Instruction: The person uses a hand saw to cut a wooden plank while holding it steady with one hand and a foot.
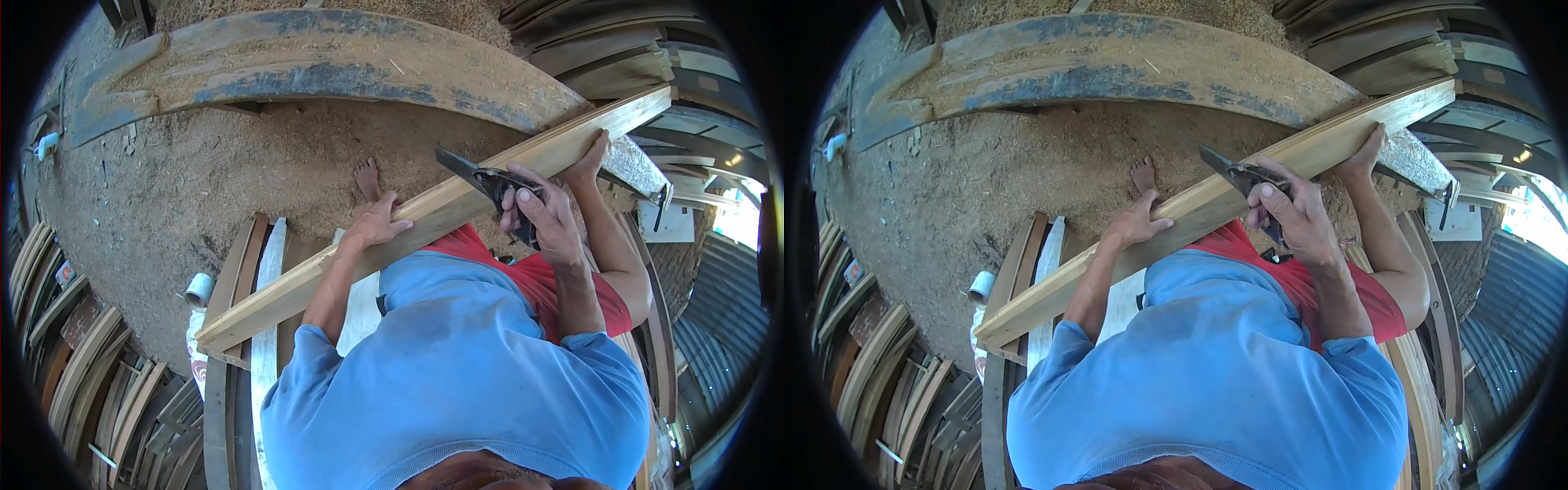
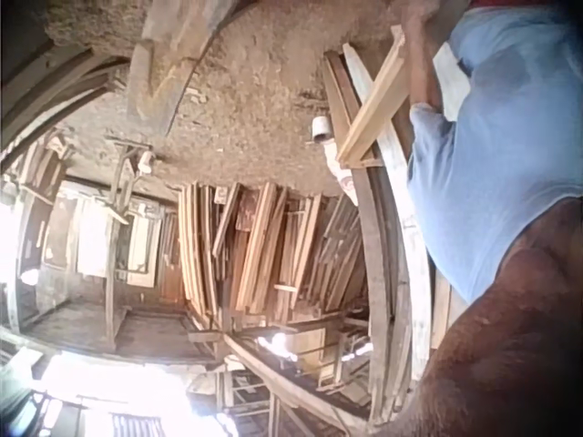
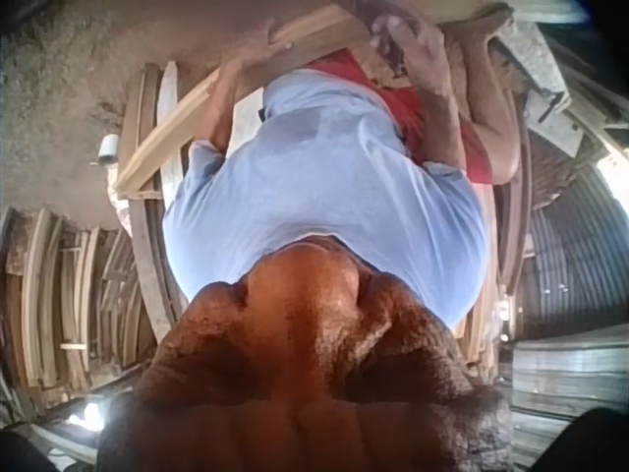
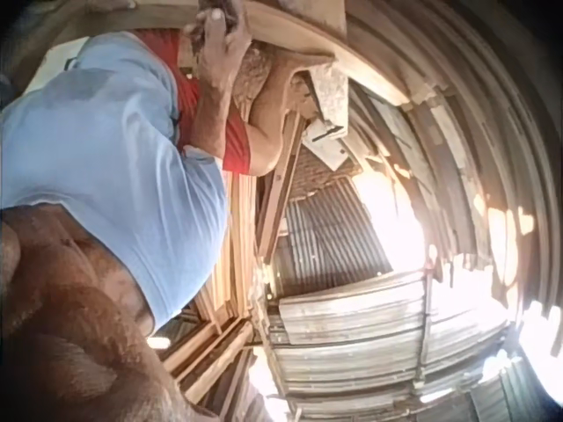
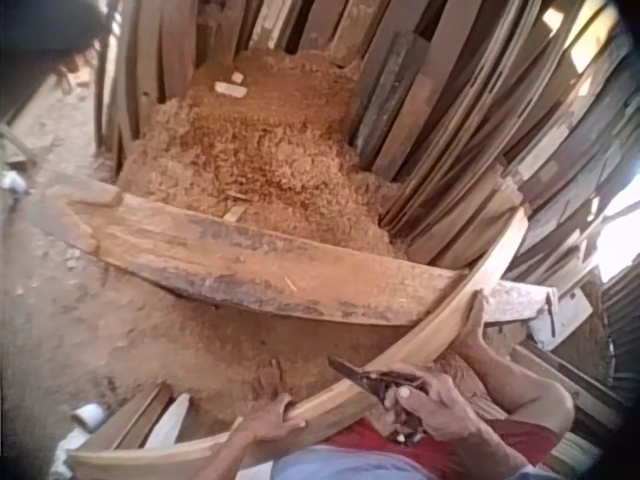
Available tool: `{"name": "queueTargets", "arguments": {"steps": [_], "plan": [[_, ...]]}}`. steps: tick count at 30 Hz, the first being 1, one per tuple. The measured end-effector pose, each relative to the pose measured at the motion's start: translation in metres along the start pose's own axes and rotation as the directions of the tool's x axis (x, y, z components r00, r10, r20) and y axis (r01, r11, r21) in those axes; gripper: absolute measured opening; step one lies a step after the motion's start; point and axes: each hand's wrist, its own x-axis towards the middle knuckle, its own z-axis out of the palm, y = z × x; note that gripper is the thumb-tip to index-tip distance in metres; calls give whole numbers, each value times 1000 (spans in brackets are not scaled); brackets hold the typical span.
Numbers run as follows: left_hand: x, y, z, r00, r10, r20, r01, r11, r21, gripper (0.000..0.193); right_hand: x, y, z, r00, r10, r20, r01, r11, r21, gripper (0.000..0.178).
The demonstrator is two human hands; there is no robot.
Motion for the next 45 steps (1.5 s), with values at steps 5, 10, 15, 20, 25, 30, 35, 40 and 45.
{"name": "queueTargets", "arguments": {"steps": [5,10,15,20,25,30,35,40,45], "plan": [[31,35,11,1000,21,5,-21,998,61,68,-2,6,-9,998,-2,-62,0,999,-34,64],[37,37,13,1000,-18,20,17,998,55,65,-2,1,-2,991,62,-116,-71,994,-78,64],[39,36,12,999,-7,37,5,999,50,63,-1,9,-6,992,82,-100,-88,995,-55,69],[35,36,13,999,42,-12,-42,999,22,65,5,18,-9,988,105,-116,-114,991,-67,70],[37,40,1,993,114,17,-114,993,-11,65,6,32,-6,989,109,-96,-118,988,-98,64],[57,35,6,985,161,63,-157,985,-72,61,5,41,-5,981,130,-142,-139,989,-56,59],[55,48,0,994,99,53,-100,995,2,62,13,41,-7,979,85,-187,-98,993,-62,61],[62,40,8,995,97,22,-97,995,-9,65,11,22,0,969,132,-207,-149,986,-71,58],[69,31,10,984,176,26,-172,978,-121,65,14,19,5,945,218,-245,-242,967,-74,51]]}}
